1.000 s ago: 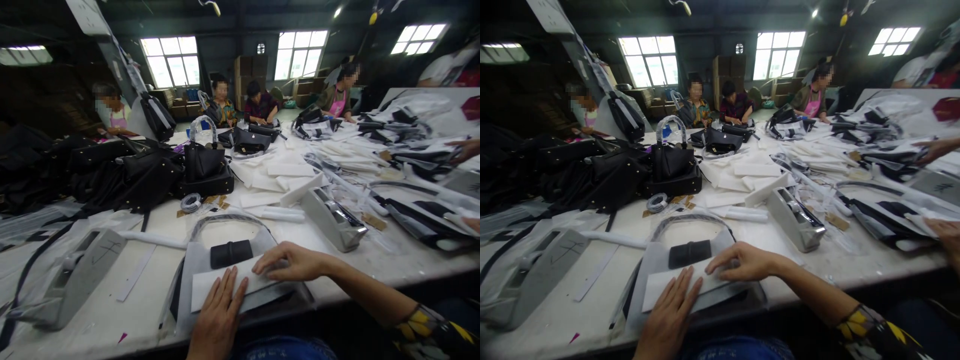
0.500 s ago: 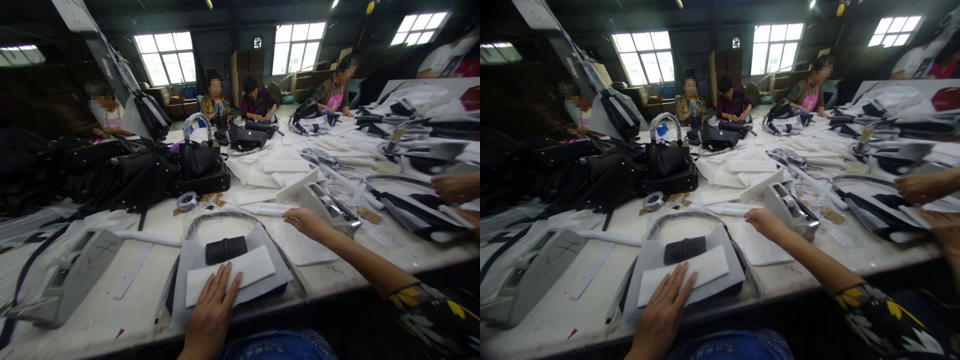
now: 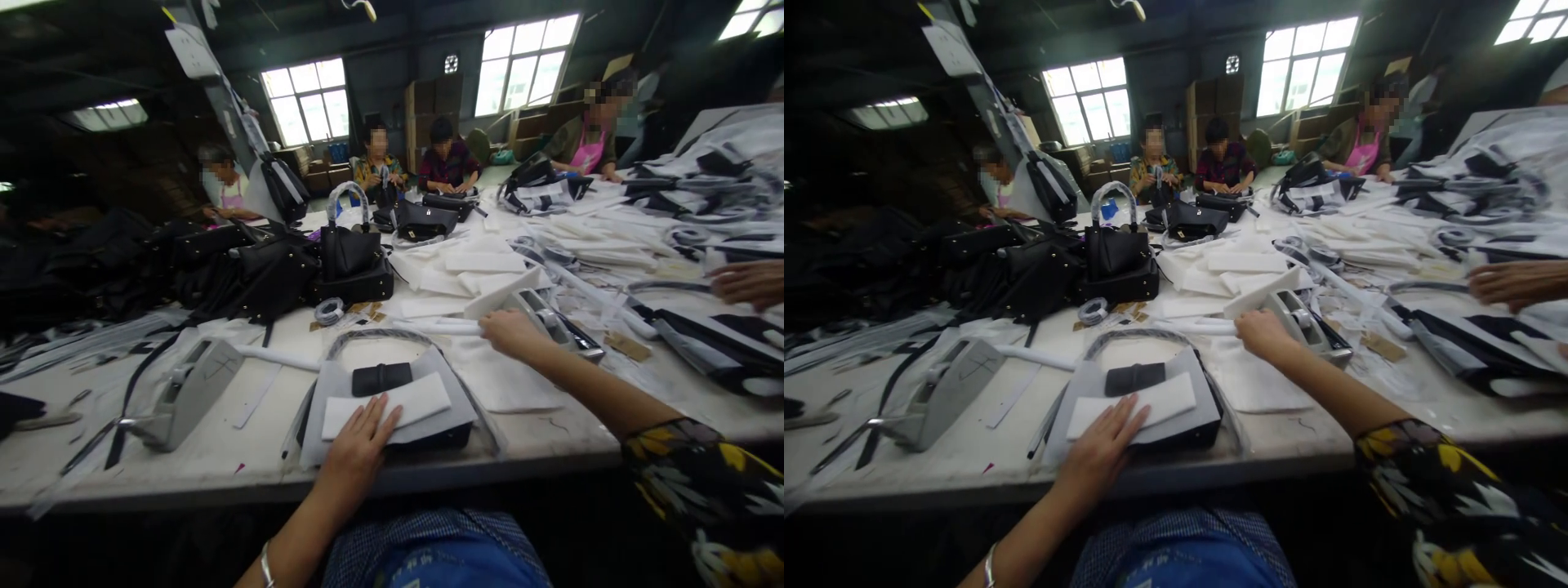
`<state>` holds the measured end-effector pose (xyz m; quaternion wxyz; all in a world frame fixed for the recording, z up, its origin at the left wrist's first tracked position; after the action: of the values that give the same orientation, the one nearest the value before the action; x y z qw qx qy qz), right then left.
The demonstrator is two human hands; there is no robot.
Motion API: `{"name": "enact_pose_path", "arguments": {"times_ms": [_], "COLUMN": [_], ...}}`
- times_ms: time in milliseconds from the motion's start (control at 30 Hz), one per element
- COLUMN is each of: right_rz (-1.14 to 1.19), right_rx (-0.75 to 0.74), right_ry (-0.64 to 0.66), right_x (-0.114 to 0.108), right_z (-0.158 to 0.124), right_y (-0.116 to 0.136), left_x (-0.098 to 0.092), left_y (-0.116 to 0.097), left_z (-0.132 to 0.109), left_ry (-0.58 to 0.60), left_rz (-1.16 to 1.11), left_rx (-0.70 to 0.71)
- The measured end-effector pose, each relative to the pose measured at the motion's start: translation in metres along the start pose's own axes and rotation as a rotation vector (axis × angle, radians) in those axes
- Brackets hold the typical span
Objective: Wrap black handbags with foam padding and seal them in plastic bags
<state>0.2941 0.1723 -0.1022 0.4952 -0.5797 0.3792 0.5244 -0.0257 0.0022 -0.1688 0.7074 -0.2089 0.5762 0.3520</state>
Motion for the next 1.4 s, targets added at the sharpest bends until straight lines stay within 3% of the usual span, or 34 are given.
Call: {"name": "enact_pose_path", "arguments": {"times_ms": [167,233,300,367,433,533,700,833,1000,1200,1300,1400], "right_rz": [-0.058,-0.061,0.047,0.276,0.451,0.478,0.463,0.468,0.472,0.592,0.513,0.454], "right_rx": [0.153,0.201,0.091,-0.163,-0.340,-0.354,-0.241,-0.160,-0.112,-0.246,-0.286,-0.361], "right_ry": [-0.043,-0.128,-0.296,-0.369,-0.318,-0.330,-0.491,-0.591,-0.735,-0.820,-0.704,-0.577], "right_x": [-0.046,-0.055,-0.055,-0.042,-0.021,0.005,0.019,0.024,0.040,0.034,0.029,0.039], "right_z": [-0.063,-0.098,-0.132,-0.163,-0.185,-0.203,-0.197,-0.178,-0.168,-0.176,-0.166,-0.151], "right_y": [-0.045,-0.063,-0.069,-0.057,-0.030,0.029,0.117,0.148,0.152,0.139,0.133,0.132], "left_x": [-0.020,-0.028,-0.034,-0.037,-0.037,-0.035,-0.038,-0.045,-0.035,-0.007,-0.004,-0.009], "left_y": [0.011,0.017,0.023,0.028,0.031,0.033,0.030,0.023,0.010,-0.002,-0.004,-0.011], "left_z": [0.015,0.021,0.026,0.029,0.031,0.031,0.031,0.030,0.021,0.006,0.004,0.009], "left_ry": [0.148,0.228,0.282,0.299,0.298,0.292,0.267,0.249,0.180,0.007,-0.020,-0.008], "left_rz": [-0.155,-0.231,-0.268,-0.275,-0.277,-0.275,-0.256,-0.256,-0.194,-0.051,-0.024,-0.017], "left_rx": [0.007,-0.001,-0.005,0.001,0.011,0.020,0.007,0.021,0.003,0.014,-0.003,-0.030]}}
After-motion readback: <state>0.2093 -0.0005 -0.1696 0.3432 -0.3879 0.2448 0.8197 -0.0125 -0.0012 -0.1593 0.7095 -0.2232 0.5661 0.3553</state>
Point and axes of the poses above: each hand's wrist, its own z-axis towards the middle knuckle, its own x-axis out of the palm, y = z × x, the point moved 3 cm from there along z, towards the middle knuckle, and after that the axes turned 5 degrees about x, right-handed, at the moved point
